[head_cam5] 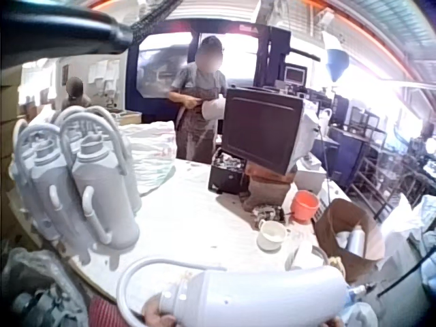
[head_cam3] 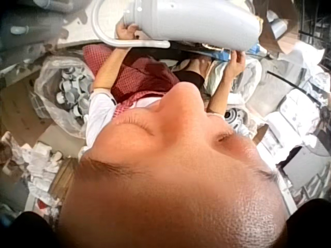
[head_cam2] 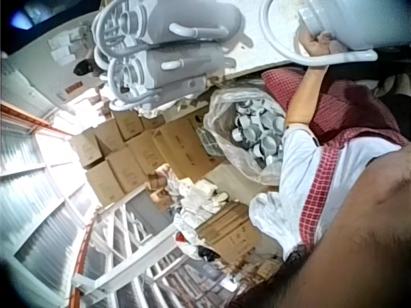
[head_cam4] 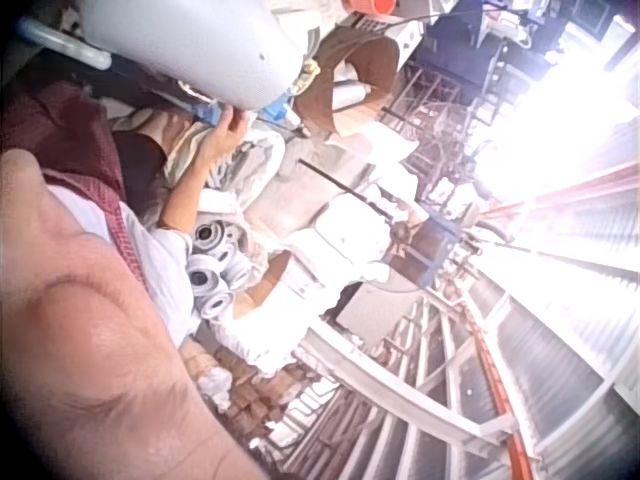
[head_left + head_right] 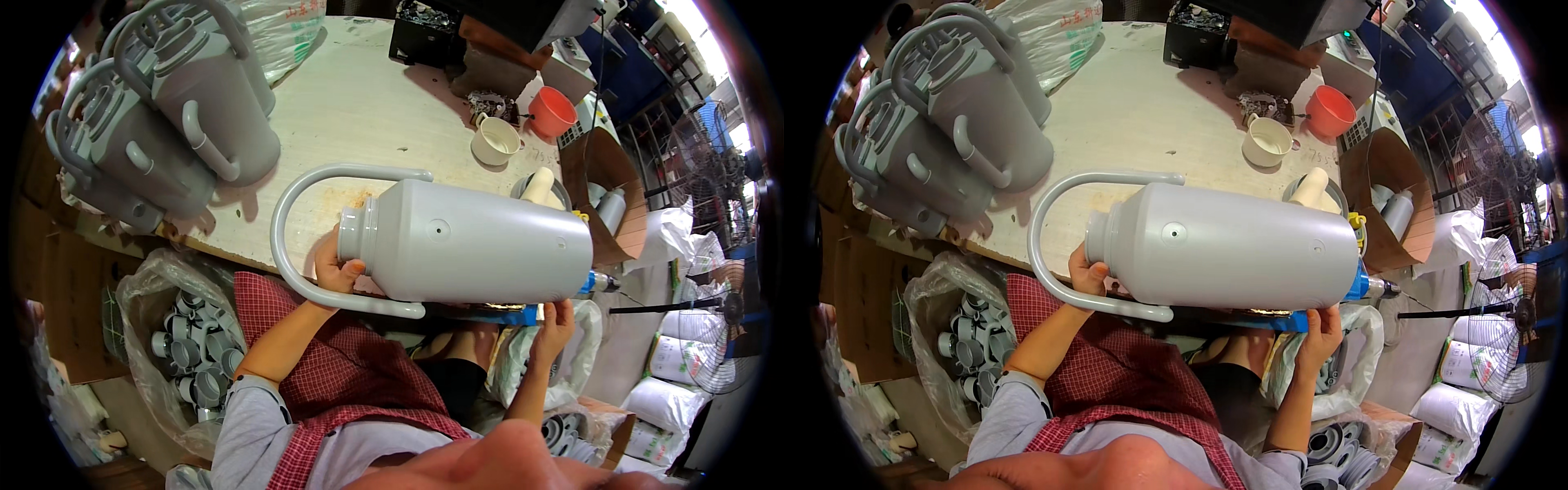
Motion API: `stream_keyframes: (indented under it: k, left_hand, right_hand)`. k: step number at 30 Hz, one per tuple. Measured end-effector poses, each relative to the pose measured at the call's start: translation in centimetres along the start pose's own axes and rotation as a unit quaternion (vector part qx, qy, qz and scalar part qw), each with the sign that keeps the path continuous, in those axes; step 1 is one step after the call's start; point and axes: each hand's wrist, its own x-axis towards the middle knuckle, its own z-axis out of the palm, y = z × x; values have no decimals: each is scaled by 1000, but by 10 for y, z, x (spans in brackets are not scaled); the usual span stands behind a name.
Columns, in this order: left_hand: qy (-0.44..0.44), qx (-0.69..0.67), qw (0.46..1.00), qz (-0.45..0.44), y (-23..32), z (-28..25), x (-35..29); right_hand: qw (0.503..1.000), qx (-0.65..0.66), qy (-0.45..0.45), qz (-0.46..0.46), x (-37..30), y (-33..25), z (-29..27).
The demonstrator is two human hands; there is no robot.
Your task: The person assembles white electric kettles by inserting small metal components into the base of the kettle body and then attaching the handle. The person handles the kettles one at a time, repeating the process for multiple units.
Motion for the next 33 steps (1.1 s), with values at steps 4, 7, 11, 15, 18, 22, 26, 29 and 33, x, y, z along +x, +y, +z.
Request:
stream_keyframes:
  k: [4,7,11,15,18,22,26,29,33]
  left_hand:
    - [-1,1,1000,-4,-5,4,0]
    - [16,8,1000,10,-6,2,0]
    - [37,-52,998,-18,-5,1,0]
    - [71,-19,997,-29,-20,8,-2]
    - [124,39,977,-170,-99,-56,-32]
    - [112,70,991,21,-116,-88,-1]
    - [12,-31,999,10,-43,-49,8]
    - [-30,-56,998,-20,-45,-60,10]
    - [-47,-60,997,-22,-20,-43,12]
  right_hand:
    - [1000,2,-7,-2,2,7,-2]
    - [1000,-2,-8,11,1,7,0]
    - [1000,-9,-7,13,0,0,4]
    - [996,-45,63,37,-4,-11,-3]
    - [985,-162,42,39,-13,-12,-10]
    - [998,-62,27,-6,-15,2,-10]
    - [987,-41,110,107,-36,113,-110]
    - [881,-410,218,90,-27,218,-200]
    - [830,-248,271,420,30,281,-232]
